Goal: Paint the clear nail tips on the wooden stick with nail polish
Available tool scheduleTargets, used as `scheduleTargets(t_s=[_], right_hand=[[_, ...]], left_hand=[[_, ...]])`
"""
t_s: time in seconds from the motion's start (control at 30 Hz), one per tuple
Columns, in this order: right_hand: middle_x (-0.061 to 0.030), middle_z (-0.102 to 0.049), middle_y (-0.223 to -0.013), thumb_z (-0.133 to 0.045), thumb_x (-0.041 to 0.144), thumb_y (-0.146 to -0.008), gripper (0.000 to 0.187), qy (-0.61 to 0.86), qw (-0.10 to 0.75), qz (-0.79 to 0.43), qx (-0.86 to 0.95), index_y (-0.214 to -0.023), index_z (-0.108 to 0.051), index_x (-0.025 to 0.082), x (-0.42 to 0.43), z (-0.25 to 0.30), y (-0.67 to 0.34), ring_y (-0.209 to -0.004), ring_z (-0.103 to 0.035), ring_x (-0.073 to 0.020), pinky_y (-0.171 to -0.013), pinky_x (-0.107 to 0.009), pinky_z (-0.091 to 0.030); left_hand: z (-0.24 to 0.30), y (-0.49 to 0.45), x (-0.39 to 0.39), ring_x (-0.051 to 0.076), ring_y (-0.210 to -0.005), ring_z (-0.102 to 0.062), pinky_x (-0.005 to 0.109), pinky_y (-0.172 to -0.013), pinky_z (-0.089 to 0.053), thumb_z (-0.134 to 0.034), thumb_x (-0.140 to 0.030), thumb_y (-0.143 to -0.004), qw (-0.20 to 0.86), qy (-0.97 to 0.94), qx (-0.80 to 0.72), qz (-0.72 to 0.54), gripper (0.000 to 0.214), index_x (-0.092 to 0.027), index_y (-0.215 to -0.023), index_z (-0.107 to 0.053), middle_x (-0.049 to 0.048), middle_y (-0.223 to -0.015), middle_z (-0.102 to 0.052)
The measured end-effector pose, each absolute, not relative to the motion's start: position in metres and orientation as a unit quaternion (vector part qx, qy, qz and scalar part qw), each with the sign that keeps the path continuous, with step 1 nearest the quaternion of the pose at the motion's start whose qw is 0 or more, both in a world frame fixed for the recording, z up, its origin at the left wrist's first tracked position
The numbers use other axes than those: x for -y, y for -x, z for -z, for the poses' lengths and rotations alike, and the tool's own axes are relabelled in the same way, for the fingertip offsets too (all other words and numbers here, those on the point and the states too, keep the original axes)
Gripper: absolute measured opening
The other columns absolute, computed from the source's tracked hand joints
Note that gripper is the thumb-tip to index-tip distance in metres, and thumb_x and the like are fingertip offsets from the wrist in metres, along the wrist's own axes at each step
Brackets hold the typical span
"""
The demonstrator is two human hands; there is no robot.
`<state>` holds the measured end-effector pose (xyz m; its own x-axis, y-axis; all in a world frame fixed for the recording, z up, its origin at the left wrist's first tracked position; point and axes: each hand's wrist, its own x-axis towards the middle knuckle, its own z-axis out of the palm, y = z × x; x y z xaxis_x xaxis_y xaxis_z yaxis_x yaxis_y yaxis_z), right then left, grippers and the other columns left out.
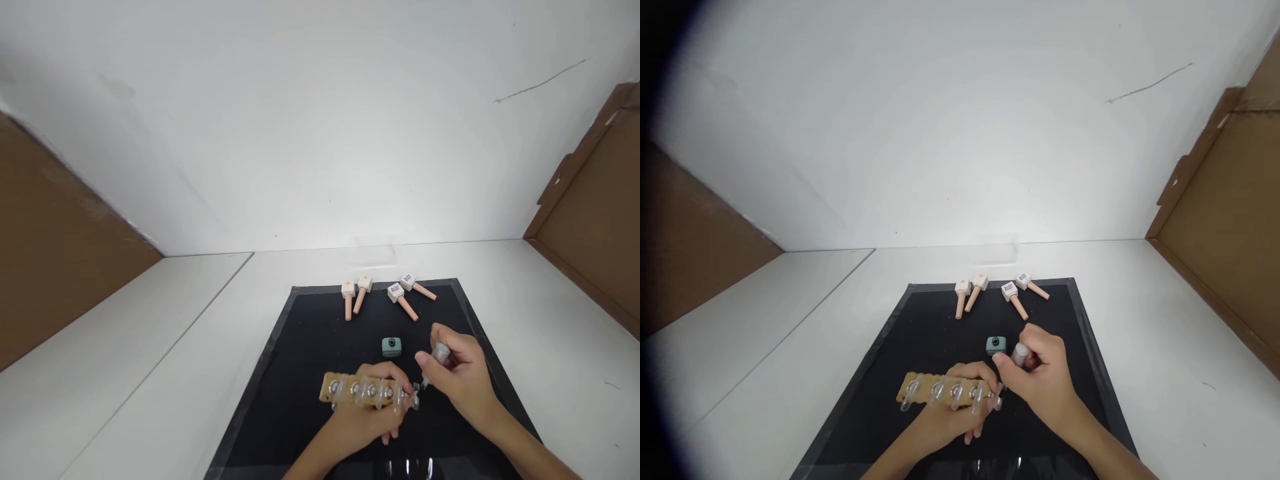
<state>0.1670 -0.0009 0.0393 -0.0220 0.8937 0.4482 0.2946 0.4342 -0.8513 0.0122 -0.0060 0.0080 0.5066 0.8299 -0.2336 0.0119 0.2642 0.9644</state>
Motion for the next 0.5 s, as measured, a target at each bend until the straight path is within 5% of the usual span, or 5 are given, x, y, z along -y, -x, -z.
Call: scheduleTargets(t_s=[0.5], right_hand=[[0.008,-0.024,-0.05,-0.055,0.014,-0.073,0.042,0.436,0.533,-0.128,0.714,-0.052,-0.019,0.022,-0.0027,-0.0427,-0.1687,-0.041,-0.026,-0.0074,-0.036,-0.019,-0.022]], left_hand=[[-0.0036,-0.0109,0.0077,0.004,-0.036,-0.045,0.012,-0.034,-0.037,-0.063,-0.023,-0.067,0.668,-0.552,-0.409,-0.285,0.013,-0.014,-0.071,-0.055,-0.0066,-0.048,-0.049]])
